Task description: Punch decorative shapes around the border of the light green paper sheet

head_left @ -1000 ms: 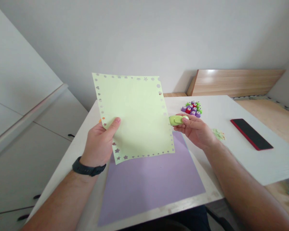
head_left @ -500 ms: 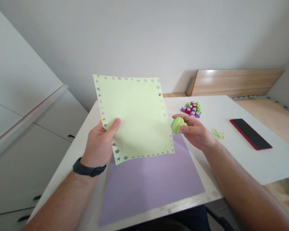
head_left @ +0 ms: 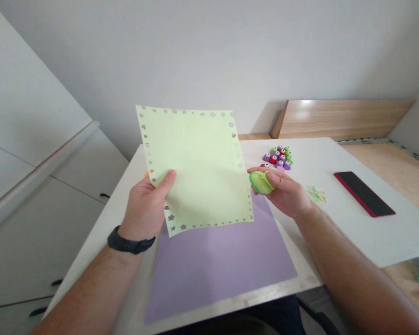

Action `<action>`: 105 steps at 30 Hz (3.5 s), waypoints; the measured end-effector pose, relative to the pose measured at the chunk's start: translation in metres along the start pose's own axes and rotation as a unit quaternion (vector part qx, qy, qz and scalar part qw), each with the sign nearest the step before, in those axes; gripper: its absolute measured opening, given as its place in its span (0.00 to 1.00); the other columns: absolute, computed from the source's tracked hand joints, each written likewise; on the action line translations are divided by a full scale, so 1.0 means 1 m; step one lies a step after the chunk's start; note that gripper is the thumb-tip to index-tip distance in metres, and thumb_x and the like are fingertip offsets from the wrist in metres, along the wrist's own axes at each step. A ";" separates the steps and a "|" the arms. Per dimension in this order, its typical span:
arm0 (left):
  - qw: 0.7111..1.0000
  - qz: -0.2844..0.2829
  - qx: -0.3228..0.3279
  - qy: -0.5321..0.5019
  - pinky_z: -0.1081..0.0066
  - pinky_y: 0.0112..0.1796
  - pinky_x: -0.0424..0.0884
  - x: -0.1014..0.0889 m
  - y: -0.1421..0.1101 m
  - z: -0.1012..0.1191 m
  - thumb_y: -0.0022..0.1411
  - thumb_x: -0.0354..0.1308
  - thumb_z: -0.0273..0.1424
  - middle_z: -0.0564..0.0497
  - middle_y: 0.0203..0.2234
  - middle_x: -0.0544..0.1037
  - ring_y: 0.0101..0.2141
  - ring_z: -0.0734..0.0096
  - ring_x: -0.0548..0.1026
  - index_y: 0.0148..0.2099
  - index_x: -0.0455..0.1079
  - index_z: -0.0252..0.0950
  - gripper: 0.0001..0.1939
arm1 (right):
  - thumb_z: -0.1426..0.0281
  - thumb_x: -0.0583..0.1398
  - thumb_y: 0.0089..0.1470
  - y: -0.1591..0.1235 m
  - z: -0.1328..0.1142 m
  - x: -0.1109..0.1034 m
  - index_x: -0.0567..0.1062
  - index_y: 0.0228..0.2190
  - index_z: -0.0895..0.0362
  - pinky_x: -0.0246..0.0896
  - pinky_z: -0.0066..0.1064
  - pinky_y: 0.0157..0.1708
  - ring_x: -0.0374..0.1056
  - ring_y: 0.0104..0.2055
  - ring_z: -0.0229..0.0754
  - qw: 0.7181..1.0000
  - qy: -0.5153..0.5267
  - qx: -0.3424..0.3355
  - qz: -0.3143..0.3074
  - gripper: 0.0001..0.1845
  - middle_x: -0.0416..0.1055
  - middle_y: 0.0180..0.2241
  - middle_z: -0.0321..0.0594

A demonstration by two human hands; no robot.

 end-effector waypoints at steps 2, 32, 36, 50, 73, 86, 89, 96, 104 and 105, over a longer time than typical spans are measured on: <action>1.000 -0.001 -0.005 -0.001 0.55 0.53 0.77 0.000 0.000 0.001 0.61 0.67 0.40 0.45 0.53 0.80 0.52 0.52 0.79 0.55 0.77 0.39 0.22 | 0.55 0.61 0.61 0.000 0.001 0.000 0.82 0.46 0.54 0.63 0.37 0.35 0.64 0.36 0.44 1.000 0.005 0.009 -0.001 0.20 0.71 0.39 0.43; 1.000 0.002 0.006 -0.012 0.58 0.53 0.76 0.000 0.000 -0.001 0.61 0.68 0.39 0.43 0.54 0.79 0.51 0.54 0.80 0.53 0.77 0.36 0.21 | 0.63 0.66 0.60 0.007 0.000 0.000 0.80 0.41 0.53 0.70 0.33 0.39 0.72 0.40 0.42 0.995 0.060 -0.014 0.084 0.10 0.78 0.41 0.40; 1.000 0.010 0.007 -0.010 0.58 0.53 0.76 0.000 -0.001 0.000 0.60 0.69 0.38 0.43 0.54 0.79 0.51 0.54 0.79 0.53 0.78 0.36 0.20 | 0.63 0.65 0.59 0.006 -0.001 0.003 0.80 0.43 0.53 0.72 0.36 0.43 0.74 0.43 0.44 0.994 0.074 -0.012 0.082 0.11 0.78 0.43 0.41; 1.000 0.002 0.004 -0.015 0.58 0.51 0.77 0.003 -0.003 0.004 0.62 0.68 0.38 0.43 0.55 0.79 0.50 0.55 0.80 0.55 0.77 0.35 0.21 | 0.65 0.65 0.59 0.004 -0.005 0.007 0.79 0.42 0.54 0.69 0.39 0.47 0.72 0.46 0.45 0.996 0.051 -0.029 0.063 0.10 0.77 0.45 0.42; 1.000 0.005 0.006 -0.004 0.57 0.52 0.77 0.004 -0.004 0.008 0.60 0.69 0.40 0.43 0.55 0.79 0.51 0.52 0.79 0.53 0.78 0.36 0.22 | 0.63 0.66 0.58 0.003 -0.005 0.007 0.79 0.43 0.53 0.70 0.41 0.48 0.72 0.47 0.47 0.996 0.029 -0.034 0.083 0.11 0.77 0.45 0.43; 1.000 0.005 0.005 -0.009 0.59 0.51 0.77 0.006 -0.005 0.008 0.60 0.69 0.39 0.44 0.54 0.79 0.51 0.54 0.79 0.53 0.78 0.36 0.21 | 0.62 0.69 0.55 0.002 -0.003 0.011 0.78 0.45 0.52 0.70 0.41 0.47 0.73 0.46 0.46 0.998 0.022 -0.006 0.065 0.16 0.77 0.45 0.43; 1.000 0.003 0.004 -0.008 0.57 0.52 0.77 0.006 -0.005 0.008 0.60 0.69 0.39 0.44 0.54 0.80 0.51 0.54 0.79 0.53 0.78 0.37 0.21 | 0.63 0.70 0.55 0.002 -0.001 0.012 0.78 0.45 0.52 0.70 0.41 0.48 0.73 0.46 0.46 0.998 0.026 0.000 0.059 0.17 0.77 0.46 0.43; 1.000 0.000 -0.007 0.014 0.55 0.54 0.76 0.004 -0.006 0.007 0.59 0.69 0.41 0.44 0.54 0.80 0.52 0.51 0.78 0.53 0.78 0.37 0.22 | 0.64 0.69 0.56 0.003 0.002 0.014 0.79 0.47 0.54 0.69 0.38 0.47 0.73 0.47 0.45 0.999 0.015 0.012 0.050 0.17 0.77 0.48 0.43; 1.000 -0.010 0.010 0.007 0.55 0.60 0.71 0.005 -0.007 0.008 0.63 0.67 0.37 0.44 0.57 0.77 0.58 0.52 0.74 0.56 0.77 0.37 0.20 | 0.65 0.69 0.57 0.003 0.001 0.015 0.80 0.46 0.54 0.69 0.36 0.46 0.72 0.46 0.44 1.000 0.003 0.007 0.030 0.15 0.77 0.48 0.43; 1.000 -0.012 0.005 0.008 0.55 0.60 0.71 0.005 -0.007 0.008 0.63 0.67 0.37 0.43 0.57 0.77 0.58 0.52 0.75 0.56 0.77 0.36 0.21 | 0.65 0.69 0.57 0.003 0.002 0.015 0.80 0.47 0.54 0.69 0.35 0.45 0.72 0.46 0.44 1.000 0.001 0.008 0.030 0.16 0.77 0.47 0.43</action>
Point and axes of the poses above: each hand's wrist, its own y-axis towards the middle knuckle, its own x-axis out of the palm, z = x × y, the point moved 1 cm from there along y, towards the middle knuckle
